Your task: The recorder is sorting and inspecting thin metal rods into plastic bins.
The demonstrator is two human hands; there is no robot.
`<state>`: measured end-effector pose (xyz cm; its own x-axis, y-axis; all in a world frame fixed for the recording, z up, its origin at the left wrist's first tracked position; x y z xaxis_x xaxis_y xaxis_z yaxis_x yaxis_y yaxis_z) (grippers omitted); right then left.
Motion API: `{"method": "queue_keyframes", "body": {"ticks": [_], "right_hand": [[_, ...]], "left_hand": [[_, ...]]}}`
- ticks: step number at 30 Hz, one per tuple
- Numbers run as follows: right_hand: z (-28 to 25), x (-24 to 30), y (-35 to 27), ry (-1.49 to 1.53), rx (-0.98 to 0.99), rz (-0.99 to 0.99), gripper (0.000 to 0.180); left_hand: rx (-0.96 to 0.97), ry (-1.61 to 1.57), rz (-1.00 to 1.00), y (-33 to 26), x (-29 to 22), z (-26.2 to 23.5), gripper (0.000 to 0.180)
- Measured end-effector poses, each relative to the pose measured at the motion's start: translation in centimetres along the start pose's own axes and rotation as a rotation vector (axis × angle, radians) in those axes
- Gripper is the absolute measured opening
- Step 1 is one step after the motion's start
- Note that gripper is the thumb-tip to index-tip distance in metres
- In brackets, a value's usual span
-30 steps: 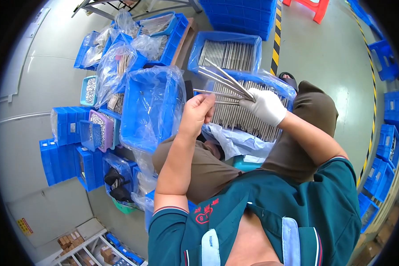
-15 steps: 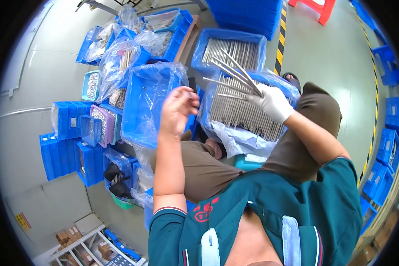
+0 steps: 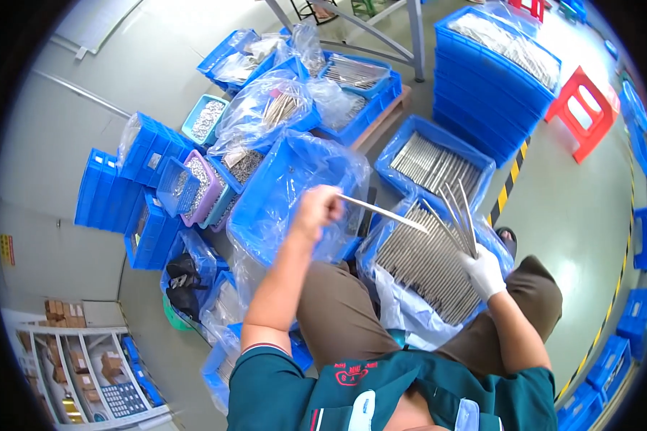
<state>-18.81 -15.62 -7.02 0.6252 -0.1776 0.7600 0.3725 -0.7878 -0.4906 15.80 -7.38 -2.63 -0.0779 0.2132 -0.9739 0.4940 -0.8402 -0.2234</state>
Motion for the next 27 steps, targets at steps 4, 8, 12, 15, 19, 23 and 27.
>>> {"method": "queue_keyframes", "body": {"ticks": [4, 8, 12, 15, 19, 23, 27], "right_hand": [[0.7, -1.0, 1.0, 0.083, 0.044, 0.135, 0.021], [2.0, -1.6, 1.4, 0.118, 0.106, 0.193, 0.018], [2.9, -1.8, 2.1, 0.112, 0.142, 0.255, 0.018], [3.1, -3.1, 2.5, 0.173, 0.136, 0.302, 0.016], [3.3, -4.3, 2.7, 0.230, 0.144, 0.357, 0.017], [3.7, -3.0, 2.2, 0.206, 0.165, 0.296, 0.018], [3.1, -2.1, 2.0, -0.035, 0.126, 0.218, 0.023]], "left_hand": [[-0.543, 0.081, 0.187, 5.3, -2.5, -15.7, 0.031], [-0.924, 0.557, 0.331, 11.0, -3.6, -23.2, 0.037], [-0.954, 0.459, 0.227, 18.4, -0.7, -27.7, 0.037], [-0.878, 0.180, 0.182, 23.2, 1.8, -25.4, 0.028], [-0.711, -0.326, -0.012, 26.9, 4.5, -21.0, 0.018], [-0.696, -0.499, 0.069, 26.5, 3.7, -21.7, 0.002], [-0.476, -0.467, -0.037, 23.5, 5.2, -17.2, 0.019]]}}
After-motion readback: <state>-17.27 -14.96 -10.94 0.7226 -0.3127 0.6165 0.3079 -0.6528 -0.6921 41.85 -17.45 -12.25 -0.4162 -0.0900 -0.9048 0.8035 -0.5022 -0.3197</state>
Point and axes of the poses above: each hand's wrist, its own y-axis towards the middle knuckle, its own z-axis out of the palm, x = y × z, the point moved 10 cm from there along y, towards the middle knuckle, and after that the axes turned 7 degrees about z, right-handed, at the moved point
